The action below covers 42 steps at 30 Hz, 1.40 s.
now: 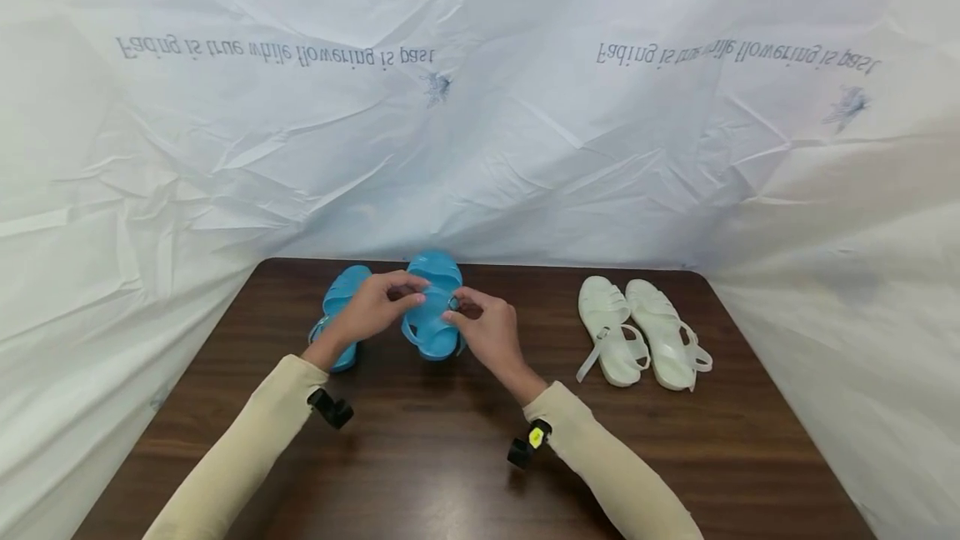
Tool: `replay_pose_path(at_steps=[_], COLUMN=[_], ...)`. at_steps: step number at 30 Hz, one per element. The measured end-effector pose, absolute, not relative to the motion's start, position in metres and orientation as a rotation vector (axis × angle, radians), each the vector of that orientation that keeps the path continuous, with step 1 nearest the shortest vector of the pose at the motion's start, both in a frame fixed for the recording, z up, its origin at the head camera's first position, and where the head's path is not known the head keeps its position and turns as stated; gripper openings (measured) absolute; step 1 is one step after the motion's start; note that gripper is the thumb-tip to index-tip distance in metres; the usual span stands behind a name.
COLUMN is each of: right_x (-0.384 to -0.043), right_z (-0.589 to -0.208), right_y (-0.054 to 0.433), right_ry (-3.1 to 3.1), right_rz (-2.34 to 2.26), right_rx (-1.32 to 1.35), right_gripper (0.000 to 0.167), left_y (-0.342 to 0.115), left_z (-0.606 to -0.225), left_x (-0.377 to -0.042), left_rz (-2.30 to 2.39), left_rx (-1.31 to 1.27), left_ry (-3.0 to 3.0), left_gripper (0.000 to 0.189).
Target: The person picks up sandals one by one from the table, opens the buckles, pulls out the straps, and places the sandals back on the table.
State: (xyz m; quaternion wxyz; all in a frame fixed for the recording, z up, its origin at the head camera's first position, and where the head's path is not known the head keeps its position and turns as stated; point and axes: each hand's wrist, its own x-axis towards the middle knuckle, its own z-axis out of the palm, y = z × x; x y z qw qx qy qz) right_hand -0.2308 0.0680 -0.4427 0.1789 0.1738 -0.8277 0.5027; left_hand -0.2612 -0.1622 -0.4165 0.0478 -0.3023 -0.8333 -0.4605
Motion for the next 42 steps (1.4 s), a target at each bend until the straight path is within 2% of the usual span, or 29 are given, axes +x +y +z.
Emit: replay_pose_path(at_steps=[11, 22, 42], right_x=[-0.189, -0.15, -0.13], right_z=[-0.438, -0.453, -0.478], right_y=[0.115, 0.142, 0.148], right_ry=[-2.345, -2.402, -2.462], right_rz=[1.35, 1.402, 1.514], right_rx=[0.44, 0.359, 0.273], right_gripper=[0.028, 0.034, 0.032], left_y=[-0.123, -0.098, -0.092], left_z=[-0.411, -0.437, -0.467], left_x=[-0.231, -0.211, -0.193], left_rz=[-1.475, -1.604, -1.644], left_rx=[-1.083, -1.211, -1.187], left_ry=[-2.484, -2.467, -2.604], left_gripper=[0.025, 0.024, 0.024])
